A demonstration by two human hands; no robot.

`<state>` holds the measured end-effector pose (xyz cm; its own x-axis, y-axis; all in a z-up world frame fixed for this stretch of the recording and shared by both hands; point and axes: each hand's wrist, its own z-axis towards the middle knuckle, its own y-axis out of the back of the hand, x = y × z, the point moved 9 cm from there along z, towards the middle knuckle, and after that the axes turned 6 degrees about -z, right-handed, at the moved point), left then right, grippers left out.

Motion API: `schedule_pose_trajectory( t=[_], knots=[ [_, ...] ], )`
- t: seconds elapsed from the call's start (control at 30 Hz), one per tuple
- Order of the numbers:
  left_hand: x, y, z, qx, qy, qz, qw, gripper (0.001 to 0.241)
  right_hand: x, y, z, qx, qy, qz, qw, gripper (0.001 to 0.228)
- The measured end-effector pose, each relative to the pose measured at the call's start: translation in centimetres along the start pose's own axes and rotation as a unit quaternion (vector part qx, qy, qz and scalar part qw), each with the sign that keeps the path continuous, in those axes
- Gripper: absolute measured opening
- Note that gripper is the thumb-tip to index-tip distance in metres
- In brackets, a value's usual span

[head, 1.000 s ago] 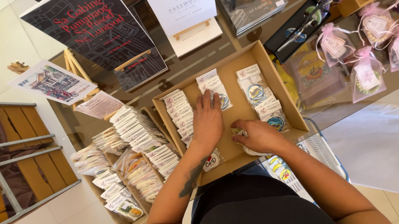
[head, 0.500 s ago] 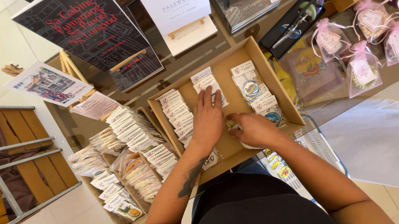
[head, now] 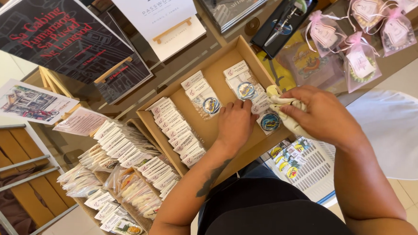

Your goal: Wiping individual packaged pins with a cloth and organizing them into a display tray on a store table.

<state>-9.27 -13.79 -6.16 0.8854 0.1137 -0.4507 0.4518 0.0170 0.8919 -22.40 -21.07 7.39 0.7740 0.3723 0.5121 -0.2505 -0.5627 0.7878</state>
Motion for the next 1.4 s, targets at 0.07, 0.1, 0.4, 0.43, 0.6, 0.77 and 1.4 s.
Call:
schedule_pose_trajectory(
  t=[0.07, 0.1, 0.4, 0.43, 0.6, 0.77, 1.4],
  knots=[
    [-1.0, 1.2, -0.2, -0.043, -0.005, -0.010, 0.999, 0.034, -1.2, 0.1, -0.2, -0.023, 0.001, -0.010, 1.000, 0.033],
    [-1.5, 2.3, -0.2, -0.088, -0.009, -0.021, 0.996, 0.029, -1.8, 0.4, -0.2, -0.046, 0.002, -0.022, 0.999, 0.031],
    [-2.3, 2.8, -0.3, -0.095, -0.012, -0.026, 0.995, 0.052, -2.7, 0.6, -0.5, -0.035, -0.022, 0.013, 0.999, 0.031],
    [-2.2, 2.7, -0.5, -0.095, -0.012, -0.026, 0.995, 0.052, -2.6, 0.5, -0.6, -0.035, -0.022, 0.013, 0.999, 0.031],
    [-1.8, 3.5, -0.8, -0.111, 0.001, -0.062, 0.992, 0.023, -1.9, 1.0, -0.7, -0.064, 0.009, 0.018, 0.998, 0.029],
    [-0.2, 3.9, -1.2, -0.066, 0.021, -0.423, 0.903, 0.012, -1.2, 1.9, -1.4, -0.084, -0.016, 0.073, 0.994, 0.025],
    [12.5, 5.7, -5.5, -0.173, 0.290, -0.535, 0.775, 0.022, 4.9, -8.7, 1.6, 0.213, 0.031, -0.051, 0.975, 0.042]
  ],
)
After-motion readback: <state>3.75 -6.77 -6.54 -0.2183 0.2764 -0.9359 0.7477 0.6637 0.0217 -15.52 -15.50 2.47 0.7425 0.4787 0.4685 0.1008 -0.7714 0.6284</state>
